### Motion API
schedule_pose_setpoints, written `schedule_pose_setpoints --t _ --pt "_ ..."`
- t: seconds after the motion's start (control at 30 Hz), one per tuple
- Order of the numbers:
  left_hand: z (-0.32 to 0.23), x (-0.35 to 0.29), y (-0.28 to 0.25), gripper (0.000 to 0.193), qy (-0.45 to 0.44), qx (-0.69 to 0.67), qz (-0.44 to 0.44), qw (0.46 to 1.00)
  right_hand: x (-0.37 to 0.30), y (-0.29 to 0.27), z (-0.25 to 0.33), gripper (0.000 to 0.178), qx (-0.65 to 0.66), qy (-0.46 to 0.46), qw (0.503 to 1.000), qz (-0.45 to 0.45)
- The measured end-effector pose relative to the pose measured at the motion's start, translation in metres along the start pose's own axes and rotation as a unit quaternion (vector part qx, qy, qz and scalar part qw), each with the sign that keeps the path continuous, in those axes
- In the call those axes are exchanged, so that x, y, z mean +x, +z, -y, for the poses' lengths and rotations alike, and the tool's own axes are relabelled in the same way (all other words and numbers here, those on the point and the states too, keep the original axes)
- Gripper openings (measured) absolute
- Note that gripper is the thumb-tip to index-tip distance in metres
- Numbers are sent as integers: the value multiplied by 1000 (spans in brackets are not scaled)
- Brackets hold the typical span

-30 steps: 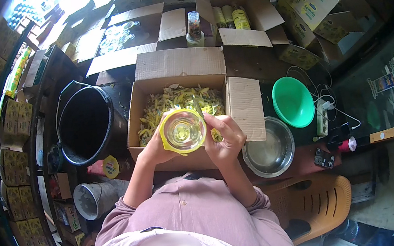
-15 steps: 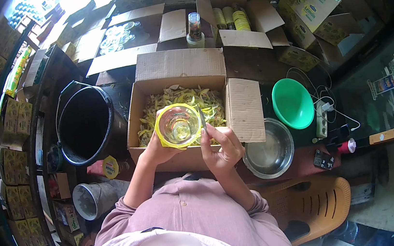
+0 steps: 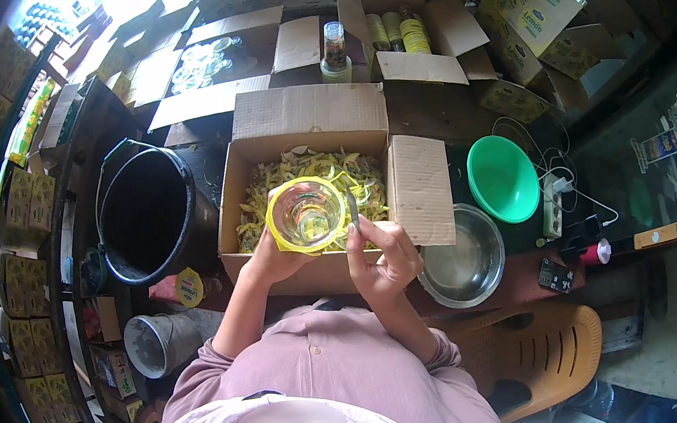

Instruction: The person separates a plastic cup from a stack, fills it with small yellow packets by hand, and places the cup into a black bucket.

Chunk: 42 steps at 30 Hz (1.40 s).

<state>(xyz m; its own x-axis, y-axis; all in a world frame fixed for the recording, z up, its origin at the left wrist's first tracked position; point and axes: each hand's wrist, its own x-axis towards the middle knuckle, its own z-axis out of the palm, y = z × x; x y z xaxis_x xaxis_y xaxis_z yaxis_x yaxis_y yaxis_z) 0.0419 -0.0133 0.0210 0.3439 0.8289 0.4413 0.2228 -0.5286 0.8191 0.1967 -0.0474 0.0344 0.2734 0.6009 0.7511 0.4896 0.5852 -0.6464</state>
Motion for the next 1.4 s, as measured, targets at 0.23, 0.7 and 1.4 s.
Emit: schedule_pose_setpoints --t 0.23,0.7,1.4 --pt "1 -4 1 91 -23 19 37 999 2 2 -1 23 -25 -36 999 12" --pt "2 -2 6 80 -8 -63 2 998 1 -3 -5 20 20 -7 999 28" --pt "4 1 10 82 23 -98 -42 994 6 1 -2 22 25 19 999 32"
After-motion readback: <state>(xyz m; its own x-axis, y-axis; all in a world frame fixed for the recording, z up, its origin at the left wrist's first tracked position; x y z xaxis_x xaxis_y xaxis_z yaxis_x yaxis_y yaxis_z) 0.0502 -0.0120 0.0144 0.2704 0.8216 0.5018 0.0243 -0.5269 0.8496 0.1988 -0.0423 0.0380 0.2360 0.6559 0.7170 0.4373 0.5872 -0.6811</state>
